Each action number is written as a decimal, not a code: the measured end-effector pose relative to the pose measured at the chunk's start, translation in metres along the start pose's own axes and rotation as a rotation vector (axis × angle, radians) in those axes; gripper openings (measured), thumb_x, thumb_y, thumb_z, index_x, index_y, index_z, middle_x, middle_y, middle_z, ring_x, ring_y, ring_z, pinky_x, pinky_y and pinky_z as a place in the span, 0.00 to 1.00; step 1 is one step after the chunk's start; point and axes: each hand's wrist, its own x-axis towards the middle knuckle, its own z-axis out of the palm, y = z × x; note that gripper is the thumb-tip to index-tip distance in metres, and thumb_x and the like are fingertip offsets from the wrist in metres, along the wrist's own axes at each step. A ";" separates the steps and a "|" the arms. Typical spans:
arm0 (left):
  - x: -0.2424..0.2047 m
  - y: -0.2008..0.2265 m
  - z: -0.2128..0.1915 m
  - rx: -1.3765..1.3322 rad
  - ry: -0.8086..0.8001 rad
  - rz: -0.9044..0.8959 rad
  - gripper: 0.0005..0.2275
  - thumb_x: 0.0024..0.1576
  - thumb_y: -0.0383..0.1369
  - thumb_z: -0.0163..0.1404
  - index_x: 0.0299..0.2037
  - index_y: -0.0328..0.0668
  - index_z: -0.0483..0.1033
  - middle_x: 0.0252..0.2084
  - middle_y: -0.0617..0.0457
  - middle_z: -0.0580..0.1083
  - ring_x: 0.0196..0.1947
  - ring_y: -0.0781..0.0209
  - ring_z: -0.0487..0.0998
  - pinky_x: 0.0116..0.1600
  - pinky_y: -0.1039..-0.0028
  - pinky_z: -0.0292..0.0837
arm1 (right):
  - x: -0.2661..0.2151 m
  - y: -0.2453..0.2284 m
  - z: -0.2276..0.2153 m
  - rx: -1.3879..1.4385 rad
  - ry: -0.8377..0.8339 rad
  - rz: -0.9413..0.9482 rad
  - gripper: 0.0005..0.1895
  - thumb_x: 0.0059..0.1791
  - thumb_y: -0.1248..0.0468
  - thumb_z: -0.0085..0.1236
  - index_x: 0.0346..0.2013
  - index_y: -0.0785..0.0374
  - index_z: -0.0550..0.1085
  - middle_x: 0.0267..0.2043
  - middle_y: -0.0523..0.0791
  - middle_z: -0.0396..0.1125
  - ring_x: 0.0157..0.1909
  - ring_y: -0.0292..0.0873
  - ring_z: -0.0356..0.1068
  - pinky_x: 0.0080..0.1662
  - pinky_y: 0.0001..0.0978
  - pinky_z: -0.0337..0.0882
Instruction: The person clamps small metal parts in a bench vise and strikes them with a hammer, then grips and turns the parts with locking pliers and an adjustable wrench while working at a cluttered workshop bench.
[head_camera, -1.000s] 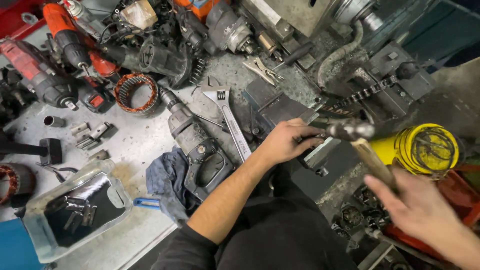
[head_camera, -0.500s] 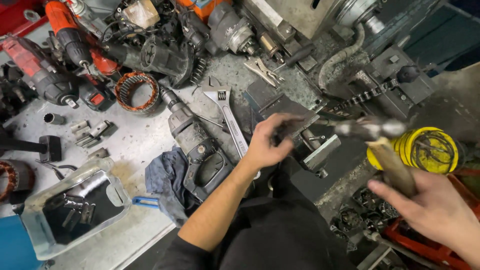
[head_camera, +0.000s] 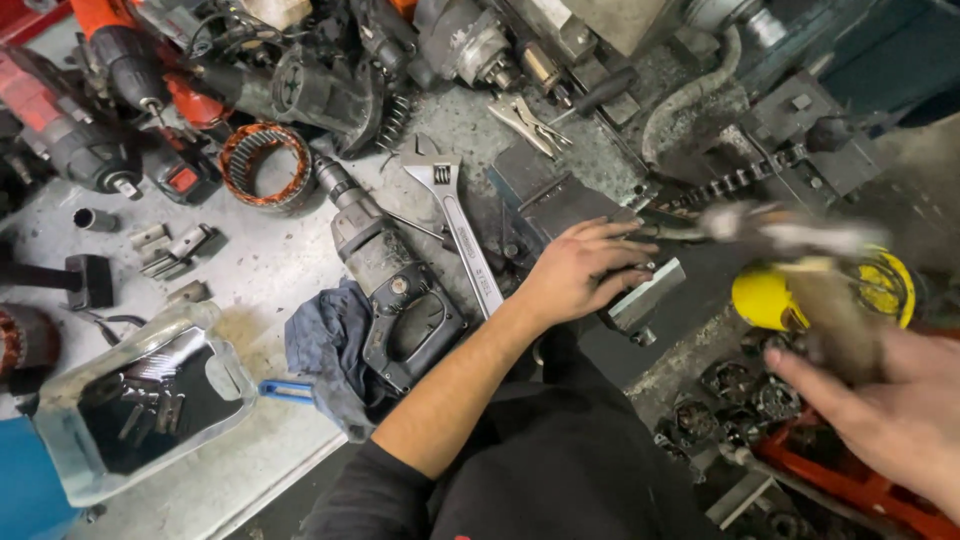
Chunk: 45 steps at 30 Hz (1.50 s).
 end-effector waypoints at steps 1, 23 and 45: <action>-0.004 0.001 0.001 -0.006 -0.005 0.000 0.09 0.61 0.38 0.57 0.47 0.49 0.82 0.55 0.62 0.79 0.66 0.57 0.74 0.71 0.60 0.68 | 0.001 0.002 0.007 0.001 -0.002 0.008 0.16 0.51 0.57 0.69 0.41 0.68 0.76 0.31 0.53 0.73 0.32 0.47 0.73 0.39 0.38 0.77; -0.006 -0.003 0.001 -0.018 0.045 0.035 0.10 0.58 0.35 0.59 0.47 0.44 0.81 0.53 0.55 0.80 0.61 0.50 0.78 0.68 0.57 0.71 | 0.018 0.010 0.038 0.094 -0.009 -0.357 0.19 0.48 0.46 0.62 0.35 0.60 0.74 0.27 0.46 0.67 0.29 0.45 0.68 0.34 0.39 0.72; -0.005 0.000 0.000 -0.012 0.051 0.012 0.10 0.58 0.34 0.59 0.49 0.44 0.82 0.54 0.54 0.79 0.62 0.47 0.77 0.66 0.60 0.72 | -0.006 -0.034 -0.008 -0.068 -0.222 -0.180 0.25 0.46 0.43 0.66 0.34 0.62 0.71 0.21 0.51 0.67 0.26 0.50 0.68 0.36 0.45 0.70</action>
